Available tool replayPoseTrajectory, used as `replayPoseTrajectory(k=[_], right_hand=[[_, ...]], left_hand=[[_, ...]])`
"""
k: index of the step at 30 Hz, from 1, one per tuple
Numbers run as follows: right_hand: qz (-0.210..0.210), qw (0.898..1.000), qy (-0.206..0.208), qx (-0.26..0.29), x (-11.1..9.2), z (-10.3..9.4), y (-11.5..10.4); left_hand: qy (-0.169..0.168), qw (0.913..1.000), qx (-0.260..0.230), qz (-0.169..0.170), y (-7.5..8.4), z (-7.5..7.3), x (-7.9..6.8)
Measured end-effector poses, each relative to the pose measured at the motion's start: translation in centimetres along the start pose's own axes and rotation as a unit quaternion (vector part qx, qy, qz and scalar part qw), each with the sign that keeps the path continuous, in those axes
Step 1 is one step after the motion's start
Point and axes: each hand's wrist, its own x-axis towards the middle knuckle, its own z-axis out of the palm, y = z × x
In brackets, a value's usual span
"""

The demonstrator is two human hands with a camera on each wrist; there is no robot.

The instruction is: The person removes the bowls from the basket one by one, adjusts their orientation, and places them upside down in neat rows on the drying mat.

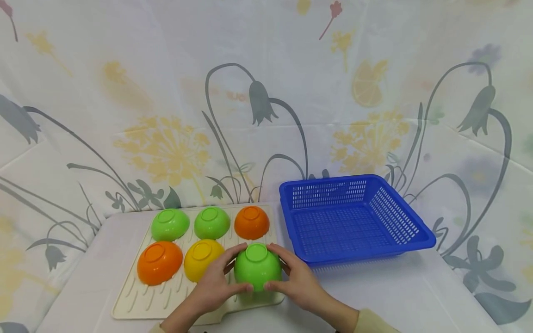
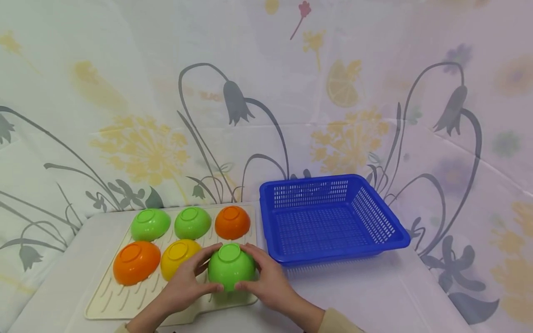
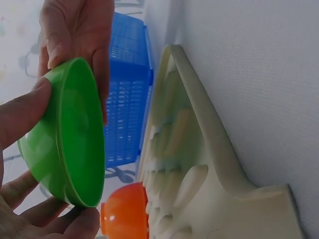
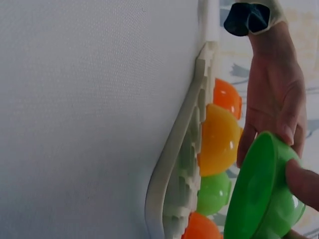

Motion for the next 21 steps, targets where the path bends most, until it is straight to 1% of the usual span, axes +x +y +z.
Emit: replayPoseTrajectory(k=[4, 10, 14, 18, 21], right_hand=[[0.003, 1.000, 0.011, -0.017, 0.3, 0.5, 0.3], [0.013, 1.000, 0.020, -0.019, 1.0, 0.8, 0.7], [0.020, 0.999, 0.022, -0.023, 1.5, 1.0, 1.1], [0.026, 0.999, 0.022, -0.018, 1.8, 1.0, 1.4], [0.028, 0.999, 0.021, -0.018, 2.1, 1.0, 1.6]], left_hand=[[0.009, 0.9999, 0.011, 0.002, -0.3, 0.0, 0.3], [0.008, 0.9990, 0.042, -0.007, -0.9, 0.1, 0.9], [0.023, 0.9979, 0.059, -0.012, -1.0, 0.3, 1.3], [0.038, 0.9960, 0.081, -0.004, -1.1, 0.4, 1.5], [0.042, 0.9945, 0.096, -0.003, -1.1, 0.5, 1.5]])
